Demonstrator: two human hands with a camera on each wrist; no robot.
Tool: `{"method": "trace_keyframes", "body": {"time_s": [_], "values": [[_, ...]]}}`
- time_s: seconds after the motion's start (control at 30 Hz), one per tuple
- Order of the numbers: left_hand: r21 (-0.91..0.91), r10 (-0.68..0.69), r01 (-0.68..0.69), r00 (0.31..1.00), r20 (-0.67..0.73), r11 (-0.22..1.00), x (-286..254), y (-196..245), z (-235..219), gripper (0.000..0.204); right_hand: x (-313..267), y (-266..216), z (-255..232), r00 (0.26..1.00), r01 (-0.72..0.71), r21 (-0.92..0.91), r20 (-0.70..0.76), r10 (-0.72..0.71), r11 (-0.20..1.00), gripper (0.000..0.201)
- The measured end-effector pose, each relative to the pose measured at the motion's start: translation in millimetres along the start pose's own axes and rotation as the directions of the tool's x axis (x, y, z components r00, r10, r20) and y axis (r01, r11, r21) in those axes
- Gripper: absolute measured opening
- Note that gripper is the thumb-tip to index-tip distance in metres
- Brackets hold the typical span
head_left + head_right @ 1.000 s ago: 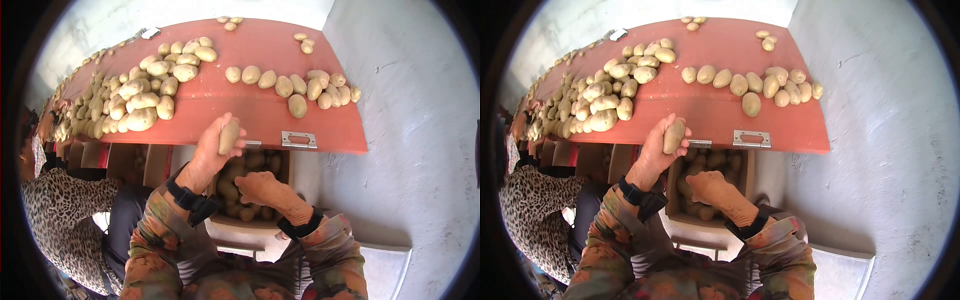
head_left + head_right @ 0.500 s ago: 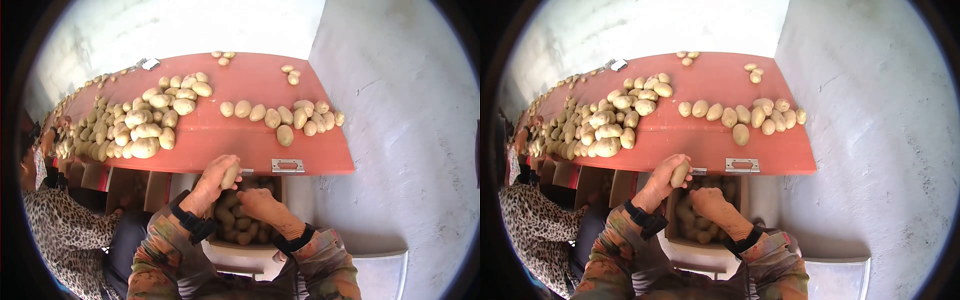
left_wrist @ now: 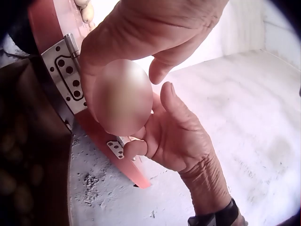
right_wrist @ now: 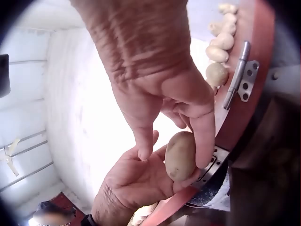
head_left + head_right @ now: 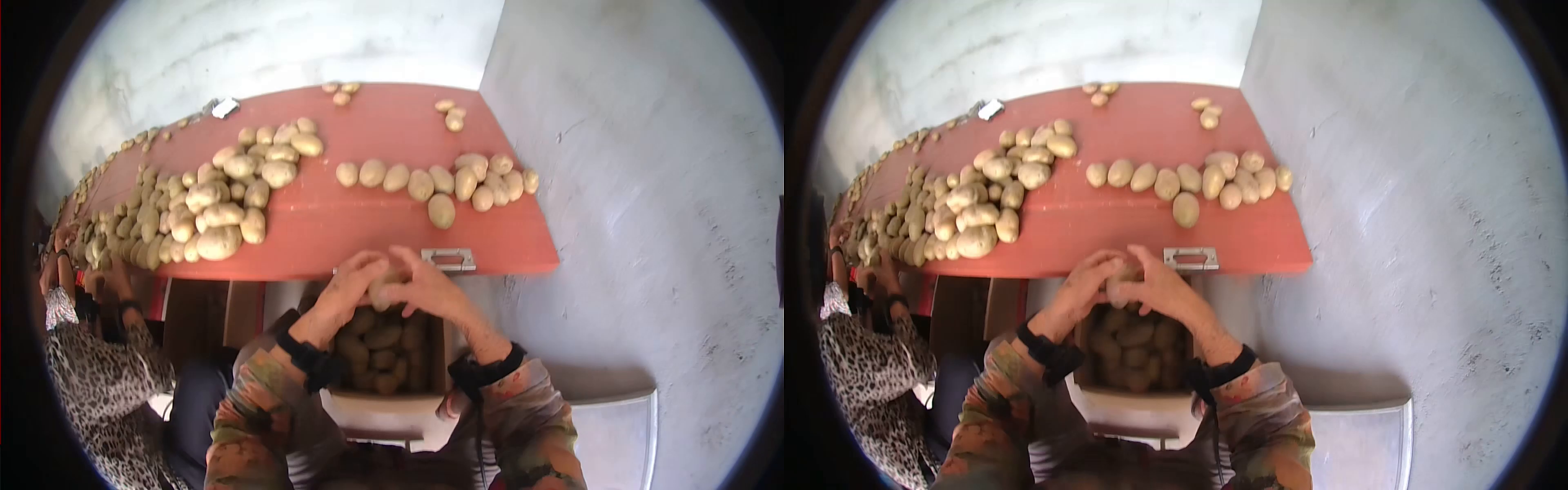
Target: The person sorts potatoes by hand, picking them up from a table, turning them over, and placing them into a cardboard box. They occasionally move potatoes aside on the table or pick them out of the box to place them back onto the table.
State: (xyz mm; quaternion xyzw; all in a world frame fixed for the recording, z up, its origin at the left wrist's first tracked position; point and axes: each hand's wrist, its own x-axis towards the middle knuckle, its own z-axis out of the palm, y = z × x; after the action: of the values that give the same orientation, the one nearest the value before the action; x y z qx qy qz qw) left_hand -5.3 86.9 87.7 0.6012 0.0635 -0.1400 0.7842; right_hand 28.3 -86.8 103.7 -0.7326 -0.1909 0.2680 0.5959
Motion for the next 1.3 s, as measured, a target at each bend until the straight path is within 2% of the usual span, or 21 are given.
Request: {"method": "trace_keyframes", "body": {"time_s": [0.13, 0.2, 0.23, 0.3, 0.33, 0.37, 0.43, 0.47, 0.53, 0.6, 0.7, 0.77, 0.83, 0.93, 1.07, 1.13, 1.17, 1.23, 1.27, 1.3], "values": [[-0.001, -0.012, 0.012, 0.999, -0.052, 1.000, 1.6, 1.3, 4.3, 0.033, 4.1, 3.8, -3.7, 1.000, -0.006, 0.002, -0.019, 0.006, 1.000, 0.078], [-0.089, 0.053, -0.052, 0.999, 0.012, 0.995, 1.4, 2.5, 5.8, 0.031, 6.8, 1.9, -4.1, 0.994, 0.035, -0.071, -0.104, -0.042, 0.997, 0.074], [-0.089, 0.048, -0.047, 0.999, 0.009, 0.995, 1.6, 3.4, 6.5, 0.031, 7.9, 0.8, -4.2, 0.994, 0.032, -0.067, -0.102, -0.038, 0.997, 0.074], [-0.101, 0.068, -0.069, 0.998, -0.012, 0.992, 2.6, 3.4, 7.8, 0.029, 7.7, -1.2, -4.4, 0.990, 0.033, -0.119, -0.133, -0.049, 0.992, 0.067], [-0.101, 0.063, -0.064, 0.998, -0.012, 0.993, 3.6, 3.2, 7.5, 0.029, 4.2, -8.0, -3.1, 0.989, 0.018, -0.127, -0.146, -0.036, 0.992, 0.057], [-0.087, 0.062, -0.063, 0.998, -0.025, 0.994, 4.1, 2.9, 6.5, 0.028, 4.1, -5.3, -3.1, 0.989, 0.014, -0.124, -0.146, -0.033, 0.992, 0.057], [-0.074, 0.063, -0.066, 0.997, -0.038, 0.995, 4.6, 2.3, 4.2, 0.027, 5.4, 1.8, -3.3, 0.998, -0.001, -0.179, -0.055, -0.009, 0.984, 0.050], [-0.052, 0.052, -0.057, 0.995, -0.087, 0.997, 4.8, 2.6, 3.4, 0.027, 4.8, 3.4, -1.8, 0.998, -0.001, -0.179, -0.055, -0.009, 0.984, 0.050], [-0.032, 0.047, -0.052, 0.990, -0.136, 0.998, 5.5, 3.8, 0.7, 0.026, 2.8, 4.3, 3.1, 0.997, 0.048, -0.370, -0.034, -0.065, 0.928, 0.048], [0.007, 0.029, -0.029, 0.986, -0.165, 1.000, 5.5, 2.7, -1.3, 0.026, 2.2, 1.7, 4.8, 0.998, 0.046, -0.411, -0.028, -0.063, 0.910, 0.049], [0.009, 0.083, -0.083, 0.975, -0.207, 0.996, 4.6, 0.9, -0.4, 0.026, -0.7, -2.5, 6.3, 0.996, 0.057, -0.504, -0.033, -0.085, 0.862, 0.047], [-0.001, 0.090, -0.092, 0.973, -0.210, 0.996, 3.8, 4.1, 0.9, 0.026, -2.3, -4.1, 9.2, 0.992, 0.042, -0.732, -0.052, -0.117, 0.680, 0.042], [-0.010, 0.094, -0.099, 0.973, -0.213, 0.995, 4.2, 5.3, 1.2, 0.025, -3.7, -3.1, 9.3, 0.995, 0.035, -0.743, -0.034, -0.090, 0.668, 0.037], [-0.013, 0.089, -0.093, 0.977, -0.195, 0.996, 5.2, 4.0, 1.8, 0.025, -5.1, 2.3, 9.7, 0.984, 0.107, -0.807, 0.003, -0.177, 0.581, 0.028], [-0.053, 0.075, -0.087, 0.978, -0.192, 0.995, 4.9, 6.7, 4.7, 0.024, -4.9, -8.2, 5.5, 0.983, 0.113, -0.814, 0.009, -0.182, 0.569, 0.025], [-0.063, 0.083, -0.097, 0.977, -0.196, 0.993, 4.7, 8.1, 5.5, 0.024, -1.8, -10.2, 2.0, 0.966, 0.078, -0.791, -0.090, -0.242, 0.607, 0.023], [-0.075, 0.073, -0.090, 0.977, -0.199, 0.993, 4.2, 9.3, 6.5, 0.023, 1.0, -10.4, -1.3, 0.965, 0.080, -0.797, -0.089, -0.247, 0.599, 0.023], [-0.088, 0.067, -0.086, 0.978, -0.200, 0.992, 3.5, 9.6, 8.2, 0.023, 6.7, -7.0, -8.8, 0.876, 0.005, -0.849, -0.250, -0.411, 0.528, 0.025], [-0.106, 0.051, -0.073, 0.980, -0.194, 0.992, 3.0, 9.5, 8.9, 0.023, 9.4, -5.9, -13.5, 0.875, 0.006, -0.852, -0.249, -0.415, 0.524, 0.025], [-0.122, 0.036, -0.060, 0.981, -0.189, 0.991, 2.5, 9.7, 8.8, 0.023, 12.7, -5.6, -19.6, 0.838, -0.005, -0.856, -0.285, -0.465, 0.517, 0.027]]}}
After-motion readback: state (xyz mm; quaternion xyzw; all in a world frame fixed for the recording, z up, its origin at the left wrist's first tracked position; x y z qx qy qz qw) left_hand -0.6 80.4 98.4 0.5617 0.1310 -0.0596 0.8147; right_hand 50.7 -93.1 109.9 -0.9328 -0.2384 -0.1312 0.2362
